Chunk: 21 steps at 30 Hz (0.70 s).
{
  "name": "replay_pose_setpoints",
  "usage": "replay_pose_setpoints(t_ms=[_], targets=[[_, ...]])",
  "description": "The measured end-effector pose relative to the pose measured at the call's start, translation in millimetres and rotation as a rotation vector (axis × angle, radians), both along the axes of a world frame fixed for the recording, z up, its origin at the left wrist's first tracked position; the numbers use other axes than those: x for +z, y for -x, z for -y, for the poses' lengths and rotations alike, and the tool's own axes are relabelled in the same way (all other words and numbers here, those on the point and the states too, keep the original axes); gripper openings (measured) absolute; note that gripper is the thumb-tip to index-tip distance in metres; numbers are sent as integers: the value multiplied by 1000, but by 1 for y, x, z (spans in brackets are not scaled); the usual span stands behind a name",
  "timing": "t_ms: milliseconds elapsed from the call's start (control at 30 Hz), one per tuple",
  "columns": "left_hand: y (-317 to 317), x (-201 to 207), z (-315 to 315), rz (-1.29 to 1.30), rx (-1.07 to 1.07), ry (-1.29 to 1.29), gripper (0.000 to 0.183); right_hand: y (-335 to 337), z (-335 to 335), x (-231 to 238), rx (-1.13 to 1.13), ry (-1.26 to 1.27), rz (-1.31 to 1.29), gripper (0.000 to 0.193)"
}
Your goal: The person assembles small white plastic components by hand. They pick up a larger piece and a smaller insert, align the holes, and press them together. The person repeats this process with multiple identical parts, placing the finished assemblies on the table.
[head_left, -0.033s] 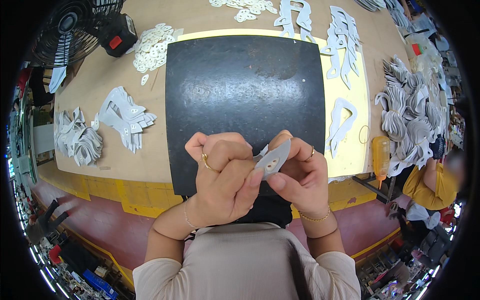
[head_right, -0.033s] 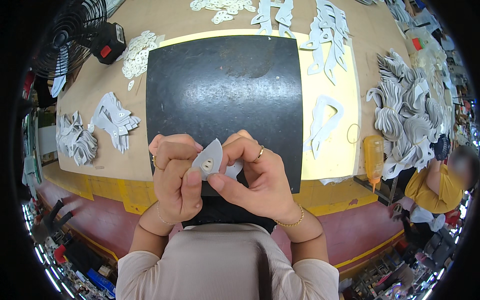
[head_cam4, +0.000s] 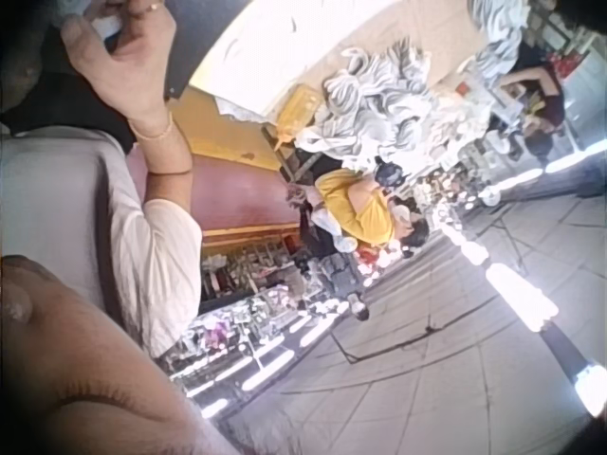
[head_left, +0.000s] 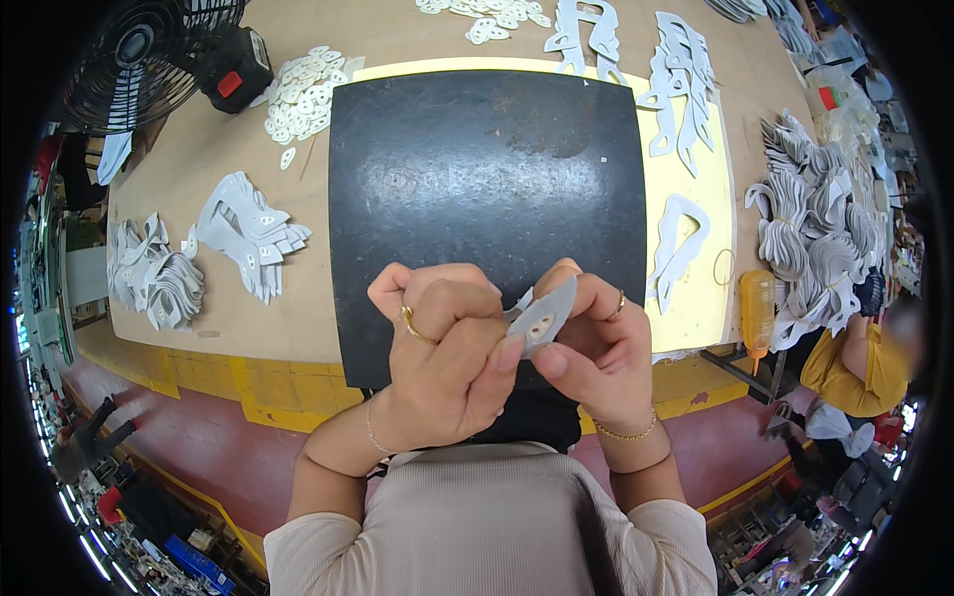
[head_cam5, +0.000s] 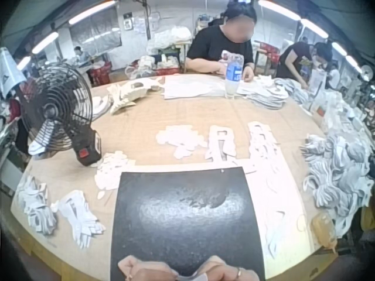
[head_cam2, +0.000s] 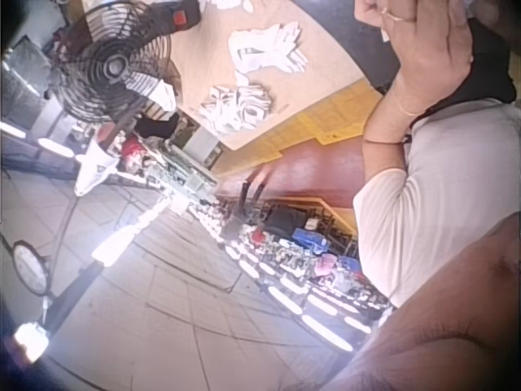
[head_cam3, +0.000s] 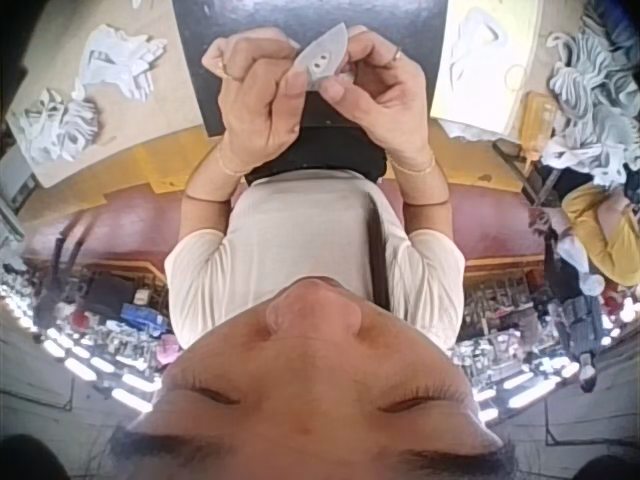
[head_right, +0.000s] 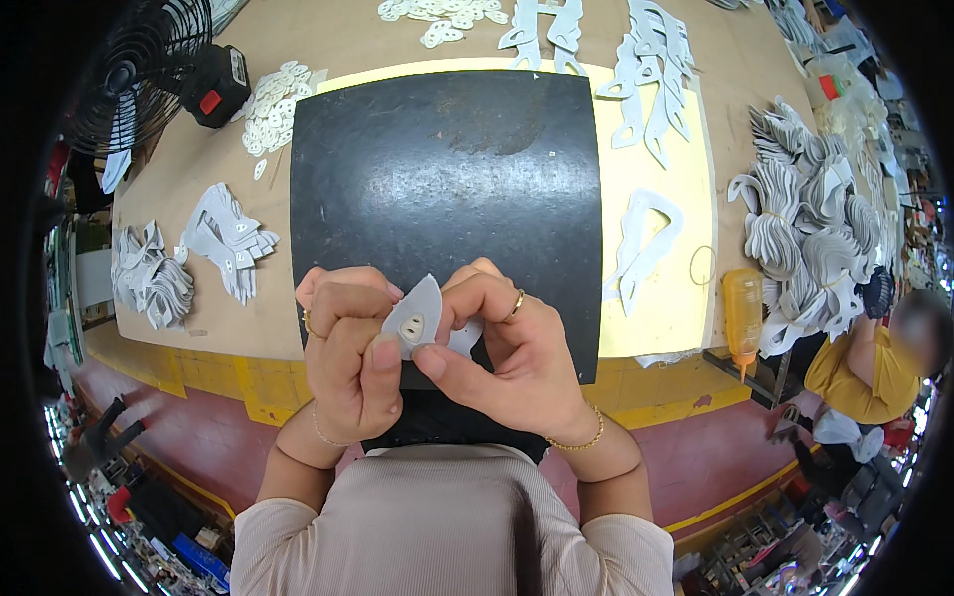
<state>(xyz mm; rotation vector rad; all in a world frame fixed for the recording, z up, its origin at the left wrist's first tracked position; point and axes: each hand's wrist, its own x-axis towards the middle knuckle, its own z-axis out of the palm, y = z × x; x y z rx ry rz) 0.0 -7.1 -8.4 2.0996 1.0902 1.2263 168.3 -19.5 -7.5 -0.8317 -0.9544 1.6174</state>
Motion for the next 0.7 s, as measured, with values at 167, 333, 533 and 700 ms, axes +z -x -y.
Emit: replay_pose_setpoints(t_ms=[167,333,533,700], targets=[[-1,-1,-3,3,-15,-11,7,-2,-3,-2,-3,-34,42,15],[4,0,-7,8,-89,121,7,-3,-1,1,-24,65,29,14],[13,17,-14,294,-96,571,14,-6,-3,4,0,71,158,15],[25,22,-26,252,-243,751,13,-13,-9,5,122,51,321,15]])
